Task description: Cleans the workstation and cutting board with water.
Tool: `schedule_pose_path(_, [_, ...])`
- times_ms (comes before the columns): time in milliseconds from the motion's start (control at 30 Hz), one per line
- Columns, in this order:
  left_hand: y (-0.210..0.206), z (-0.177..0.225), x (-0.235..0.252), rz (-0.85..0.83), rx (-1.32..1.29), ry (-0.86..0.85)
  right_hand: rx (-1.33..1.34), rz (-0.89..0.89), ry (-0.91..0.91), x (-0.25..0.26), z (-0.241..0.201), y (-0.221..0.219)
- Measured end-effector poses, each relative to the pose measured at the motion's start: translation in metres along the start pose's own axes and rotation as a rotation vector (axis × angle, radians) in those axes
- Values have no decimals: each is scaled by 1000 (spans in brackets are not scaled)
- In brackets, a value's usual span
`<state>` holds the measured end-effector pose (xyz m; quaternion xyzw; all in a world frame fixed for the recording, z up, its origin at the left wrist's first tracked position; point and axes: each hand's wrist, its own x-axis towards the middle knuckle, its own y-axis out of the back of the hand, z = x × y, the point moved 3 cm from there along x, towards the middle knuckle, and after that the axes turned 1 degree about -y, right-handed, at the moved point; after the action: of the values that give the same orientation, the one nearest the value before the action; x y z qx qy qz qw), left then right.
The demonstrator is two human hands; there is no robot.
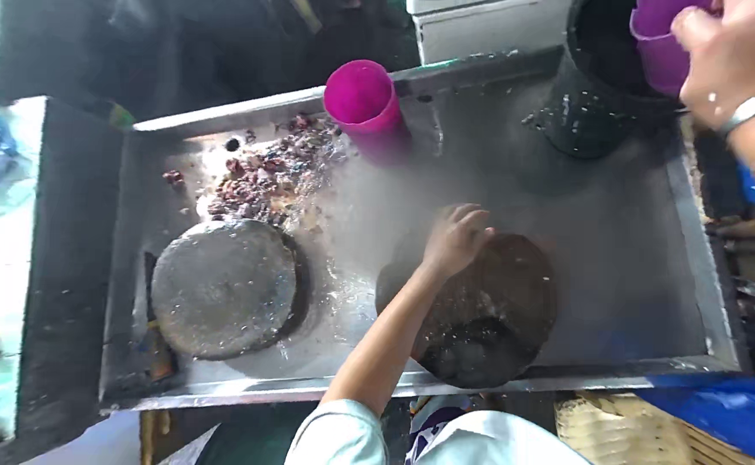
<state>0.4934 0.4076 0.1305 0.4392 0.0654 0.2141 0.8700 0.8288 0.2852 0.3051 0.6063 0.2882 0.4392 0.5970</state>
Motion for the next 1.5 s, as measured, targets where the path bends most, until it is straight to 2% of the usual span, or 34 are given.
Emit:
schedule_pose_path(33, [21, -18, -16, 75, 31, 62, 87, 16, -8, -14, -20, -5])
schedule_pose_path(100, [48, -70, -58, 61, -36, 294, 289, -47, -39, -58, -66, -29])
schedule_pose_path(167, [48, -112, -94, -15, -405, 491, 570, -217, -112, -107, -100, -84])
schedule_pose_path(233, [40, -120, -98, -94, -711, 587, 800, -421, -175, -147, -119, -142])
schedule_pose_path(300, [34, -113, -87, -141, -757, 599, 916, -547, -197, -168, -132, -171])
schedule_pose_path(367, [23, -104, -74, -139, -735, 571, 855, -536, -219, -165, -133, -179])
schedule_pose_path(467, [5, -86, -49, -116, -732, 562, 532, -377, -177, -157, -125, -185])
schedule_pose_path(533, [20, -83, -15, -26, -489, 532, 413, -328, -159, -153, -119, -184])
schedule_pose_path(633, [81, -113, 58, 321, 152, 356, 385, -352, -175, -150, -116, -180])
schedule_pose_path(700, [119, -142, 98, 330, 366, 388, 384, -348, -180, -150, -115, -178])
schedule_pose_path(800, [142, -157, 129, 143, 529, 425, 393, -349, -207, -148, -114, -178])
schedule_pose_path(867, [137, -133, 133, 40, 504, 327, 396, -339, -223, -149, -112, -181])
schedule_pose_path(1000, [91, -39, 111, -10, 430, -22, 415, -210, -193, -152, -109, -184])
schedule_pose_path(1100, [38, 29, 101, -101, 385, -198, 652, -121, -361, -162, -94, -176])
schedule_pose_path(1167, [0, 69, 99, -134, 354, -290, 835, 102, -537, -181, -74, -168])
schedule_pose_path(1233, [-32, 96, 100, -43, 280, -339, 839, 366, -584, -200, -58, -151])
schedule_pose_path(1300, [-42, 106, 82, 80, 100, -206, 803, 499, -522, -222, -53, -132])
schedule_pose_path(1367, [-28, 96, 43, 253, -67, -16, 810, 468, -473, -231, -56, -114])
schedule_pose_path(1433, [-5, 53, -17, 399, -105, 196, 839, 306, -449, -224, -64, -104])
schedule_pose_path(1500, [10, -16, -86, 480, -130, 472, 839, 147, -368, -205, -80, -96])
